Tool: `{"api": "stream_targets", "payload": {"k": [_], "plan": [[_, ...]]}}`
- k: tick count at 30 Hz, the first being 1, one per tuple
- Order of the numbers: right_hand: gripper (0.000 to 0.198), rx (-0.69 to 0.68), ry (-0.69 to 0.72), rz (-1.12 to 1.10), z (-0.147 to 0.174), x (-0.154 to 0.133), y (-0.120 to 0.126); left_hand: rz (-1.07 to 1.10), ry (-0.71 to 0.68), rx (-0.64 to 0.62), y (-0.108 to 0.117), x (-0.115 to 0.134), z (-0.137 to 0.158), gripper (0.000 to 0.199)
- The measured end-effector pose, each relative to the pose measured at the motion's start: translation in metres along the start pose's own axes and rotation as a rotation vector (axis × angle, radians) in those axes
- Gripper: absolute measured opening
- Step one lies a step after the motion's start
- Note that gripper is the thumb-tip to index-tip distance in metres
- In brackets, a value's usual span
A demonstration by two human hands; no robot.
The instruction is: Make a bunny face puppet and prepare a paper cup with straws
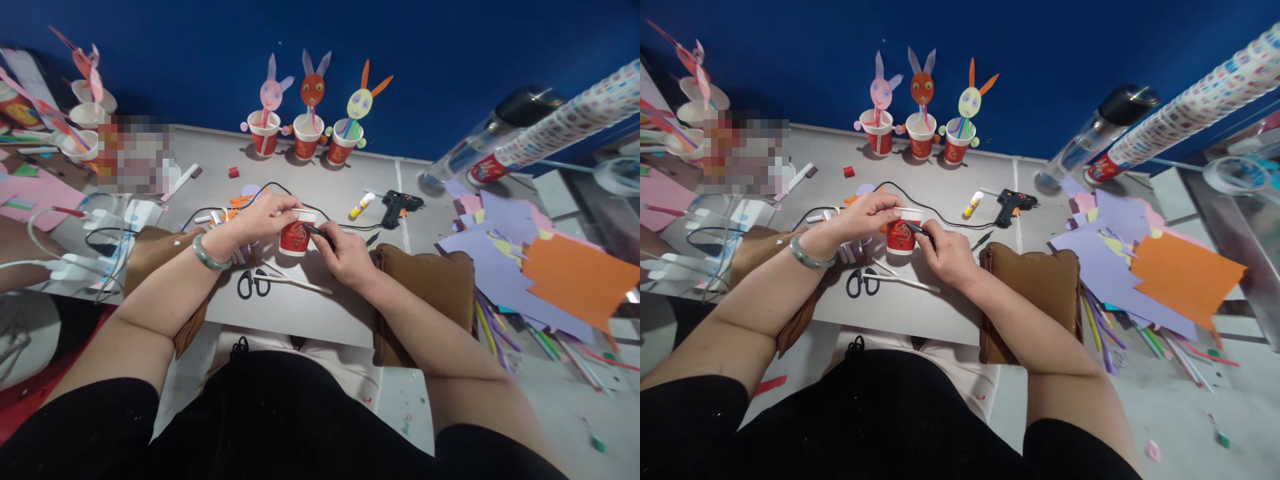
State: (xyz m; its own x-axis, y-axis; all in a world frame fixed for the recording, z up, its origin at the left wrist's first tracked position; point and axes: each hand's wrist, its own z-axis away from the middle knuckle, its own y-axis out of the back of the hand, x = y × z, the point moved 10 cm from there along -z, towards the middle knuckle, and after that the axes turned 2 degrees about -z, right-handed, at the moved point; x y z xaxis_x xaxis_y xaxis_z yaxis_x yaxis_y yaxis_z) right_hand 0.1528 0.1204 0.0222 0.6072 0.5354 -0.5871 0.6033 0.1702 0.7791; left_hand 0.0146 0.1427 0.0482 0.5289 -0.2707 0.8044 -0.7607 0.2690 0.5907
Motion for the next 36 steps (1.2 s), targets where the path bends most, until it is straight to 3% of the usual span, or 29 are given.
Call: {"api": "stream_targets", "payload": {"k": [17, 36], "plan": [[0.043, -0.020, -0.010, 0.090, -0.001, -0.002, 0.000, -0.096, -0.002, -0.028, -0.003, 0.000, 0.000, 0.024], [0.049, -0.117, 0.011, 0.589, 0.004, -0.012, -0.008, -0.107, 0.039, -0.060, -0.008, -0.007, -0.001, 0.019]]}}
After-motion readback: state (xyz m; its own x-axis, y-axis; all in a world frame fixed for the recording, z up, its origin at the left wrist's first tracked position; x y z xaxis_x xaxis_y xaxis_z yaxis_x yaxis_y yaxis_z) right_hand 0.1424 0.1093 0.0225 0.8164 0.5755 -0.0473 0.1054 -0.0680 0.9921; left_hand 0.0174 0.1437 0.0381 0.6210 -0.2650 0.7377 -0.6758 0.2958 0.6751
